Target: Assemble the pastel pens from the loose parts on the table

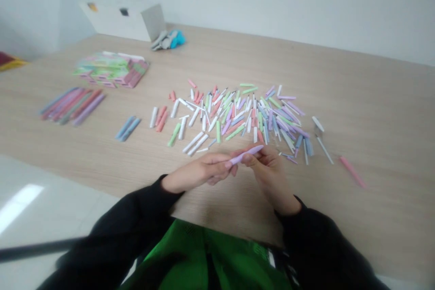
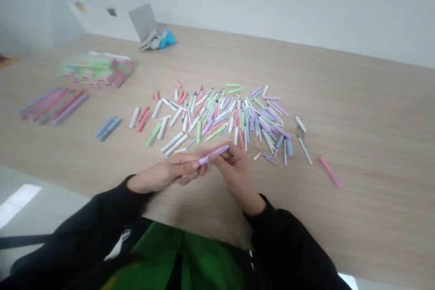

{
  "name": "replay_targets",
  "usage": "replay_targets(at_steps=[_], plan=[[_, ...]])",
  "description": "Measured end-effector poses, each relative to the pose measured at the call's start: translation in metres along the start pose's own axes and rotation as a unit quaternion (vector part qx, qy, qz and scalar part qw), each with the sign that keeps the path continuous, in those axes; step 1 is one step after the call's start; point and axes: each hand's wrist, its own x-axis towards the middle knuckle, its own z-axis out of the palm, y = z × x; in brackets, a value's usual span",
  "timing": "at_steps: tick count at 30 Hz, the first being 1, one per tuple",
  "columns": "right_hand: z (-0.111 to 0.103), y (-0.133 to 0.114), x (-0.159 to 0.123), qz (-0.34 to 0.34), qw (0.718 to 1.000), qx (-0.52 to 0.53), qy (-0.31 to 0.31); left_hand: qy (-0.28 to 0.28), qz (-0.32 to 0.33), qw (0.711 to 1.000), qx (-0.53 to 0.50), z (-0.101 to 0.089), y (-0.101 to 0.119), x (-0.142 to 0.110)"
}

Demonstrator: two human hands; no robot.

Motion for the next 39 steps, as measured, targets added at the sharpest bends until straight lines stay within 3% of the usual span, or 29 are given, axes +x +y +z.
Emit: replay_targets(at_steps=[5,8,12,14,16,18,20,21,22,25,28,34,39], plan=[[-0.001,0.014,0.005,-0.009,0.997,0.006,0.071,0.132,0.13,0.967,0.176,0.01,-0.008,0.011],[0.002,0.016,0.008,-0.001,0.996,-0.005,0.085,0.165,0.169,0.943,0.236,0.013,-0.012,0.012],[0.0,0.015,0.009,-0.006,0.993,-0.112,0.035,0.182,0.122,0.914,0.343,-0.01,0.0,-0.012],[-0.006,0.014,0.008,-0.028,0.983,-0.178,0.026,0.266,0.068,0.875,0.398,-0.038,0.011,-0.04],[-0.014,0.012,0.007,-0.024,0.976,-0.213,0.034,0.402,0.016,0.797,0.45,-0.076,0.019,-0.073],[-0.02,0.011,0.006,0.011,0.972,-0.232,0.025,0.552,-0.04,0.685,0.473,-0.119,0.023,-0.107],[-0.022,0.01,0.005,0.037,0.966,-0.254,0.003,0.619,-0.104,0.579,0.52,-0.163,0.023,-0.133],[-0.021,0.01,0.005,0.041,0.963,-0.265,-0.007,0.623,-0.134,0.535,0.555,-0.183,0.022,-0.142],[-0.019,0.01,0.005,0.037,0.96,-0.276,-0.016,0.625,-0.148,0.516,0.567,-0.201,0.02,-0.149],[-0.012,0.013,0.004,0.02,0.947,-0.316,-0.048,0.623,-0.173,0.496,0.579,-0.239,0.013,-0.154],[-0.01,0.014,0.003,0.018,0.938,-0.337,-0.08,0.611,-0.199,0.5,0.581,-0.258,0.005,-0.148],[-0.018,0.019,0.001,0.0,0.916,-0.395,-0.072,0.6,-0.198,0.487,0.602,-0.265,0.001,-0.148],[-0.02,0.023,-0.001,-0.012,0.899,-0.421,-0.122,0.604,-0.189,0.475,0.611,-0.267,0.005,-0.16]])
